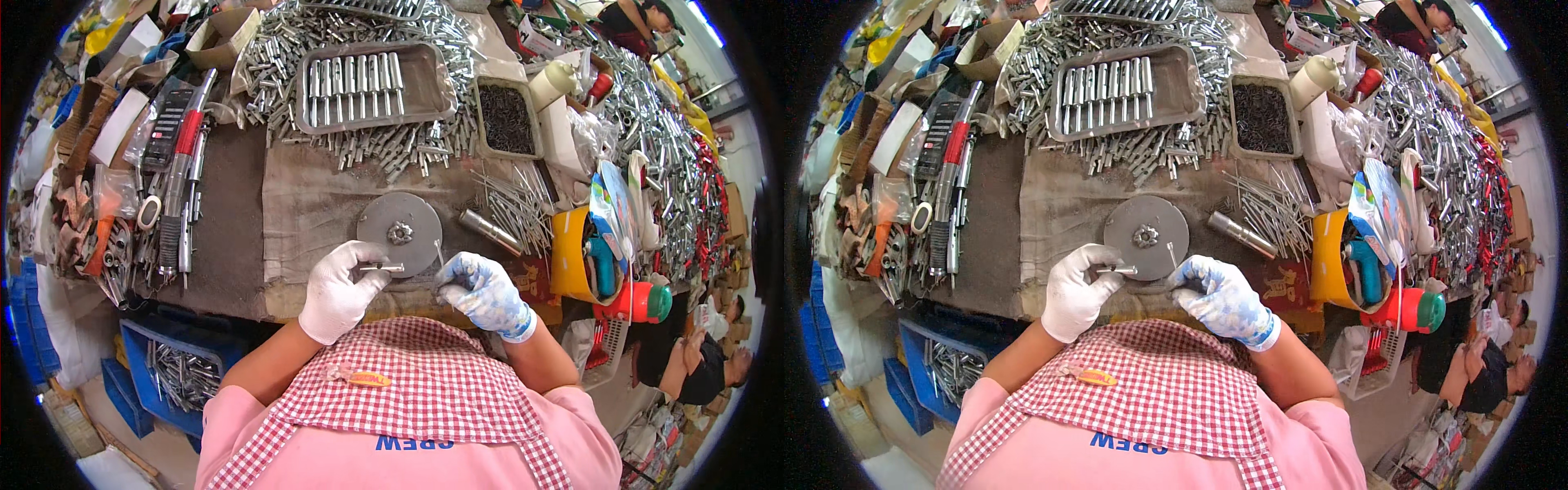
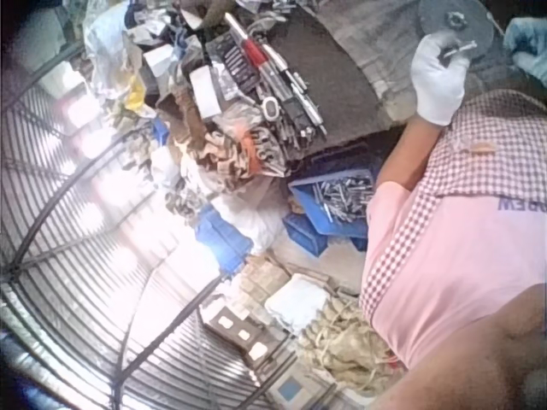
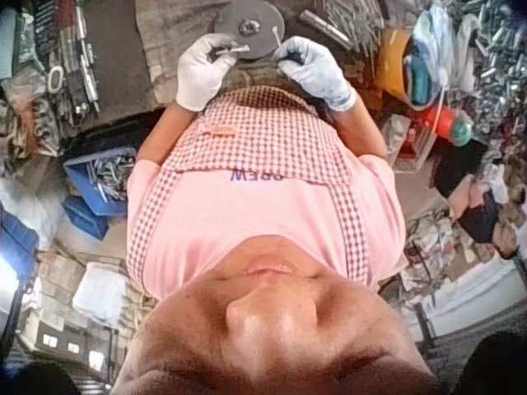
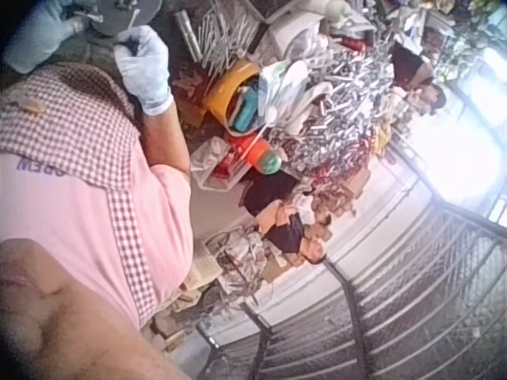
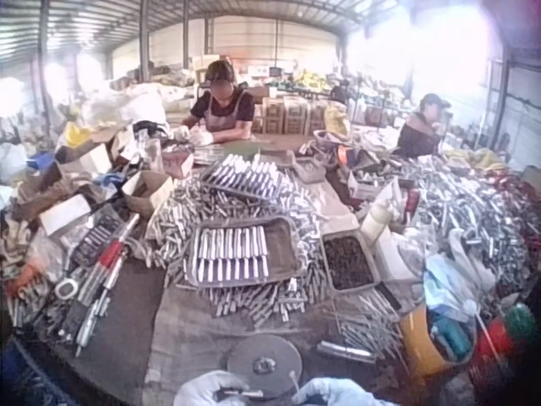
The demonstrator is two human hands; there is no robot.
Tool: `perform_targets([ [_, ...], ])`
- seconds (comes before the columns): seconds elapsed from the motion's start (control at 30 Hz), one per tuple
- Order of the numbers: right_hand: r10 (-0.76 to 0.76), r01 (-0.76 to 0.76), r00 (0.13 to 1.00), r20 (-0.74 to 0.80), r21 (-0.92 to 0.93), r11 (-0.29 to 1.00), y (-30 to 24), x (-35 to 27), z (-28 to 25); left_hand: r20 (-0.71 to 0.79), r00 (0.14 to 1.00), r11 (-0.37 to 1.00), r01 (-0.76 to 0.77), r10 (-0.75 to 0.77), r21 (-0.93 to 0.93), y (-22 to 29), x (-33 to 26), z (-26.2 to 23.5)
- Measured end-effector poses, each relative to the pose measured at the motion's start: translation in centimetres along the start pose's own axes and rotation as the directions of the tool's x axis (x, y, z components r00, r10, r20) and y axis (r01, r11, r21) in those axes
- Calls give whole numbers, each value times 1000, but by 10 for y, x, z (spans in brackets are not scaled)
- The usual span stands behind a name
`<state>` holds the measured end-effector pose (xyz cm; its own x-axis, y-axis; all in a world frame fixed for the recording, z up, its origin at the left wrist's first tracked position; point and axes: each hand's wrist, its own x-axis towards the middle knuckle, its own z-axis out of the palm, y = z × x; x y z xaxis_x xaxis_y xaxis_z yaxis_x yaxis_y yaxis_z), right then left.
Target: The person assembles metal components by inserting metal pins into metal tubes by hand and places the finished assemblies into a metal tray.
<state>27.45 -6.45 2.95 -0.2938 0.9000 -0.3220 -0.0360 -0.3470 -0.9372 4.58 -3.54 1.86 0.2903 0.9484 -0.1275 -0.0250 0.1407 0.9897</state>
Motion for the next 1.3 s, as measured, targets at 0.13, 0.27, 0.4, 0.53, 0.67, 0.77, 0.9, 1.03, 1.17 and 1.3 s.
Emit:
perform_targets([
  [0.13, -236, 203, 971, -23, -435, 877, -3, 3, 10, -13, 999, 998, -35, 36, 56, 2, -3, 0],
  [0.27, -452, 370, 891, 42, -646, 668, -7, 6, 10, 8, 1000, 996, -16, 15, 85, 6, -6, -1],
  [0.4, -488, 399, 869, 81, -697, 596, -8, 8, 12, 57, 997, 994, -49, 43, 95, 5, -8, -3],
  [0.53, -526, 431, 843, 115, -729, 532, -15, 8, 13, 65, 990, 973, -137, 127, 185, 4, -7, -2],
  [0.67, -550, 401, 829, 98, -789, 465, -14, 7, 16, 70, 977, 949, -211, 200, 234, 2, -5, -1],
  [0.77, -557, 383, 821, 121, -841, 382, -16, 8, 16, 86, 969, 927, -245, 231, 283, 7, -3, 1],
  [0.9, -589, 402, 781, 205, -888, 225, -6, 11, 12, 156, 941, 821, -339, 301, 460, 5, 1, 2],
  [1.03, -585, 387, 772, 248, -914, 123, -2, 14, 13, 234, 920, 784, -390, 314, 483, 2, 6, 4],
  [1.17, -483, 372, 846, 226, -899, 231, -5, 21, 4, 175, 920, 809, -393, 352, 437, -3, 11, 6],
  [1.3, -315, 191, 936, -155, -529, 827, -15, 42, -36, 85, 934, 813, -345, 347, 469, -11, 16, 4],
])
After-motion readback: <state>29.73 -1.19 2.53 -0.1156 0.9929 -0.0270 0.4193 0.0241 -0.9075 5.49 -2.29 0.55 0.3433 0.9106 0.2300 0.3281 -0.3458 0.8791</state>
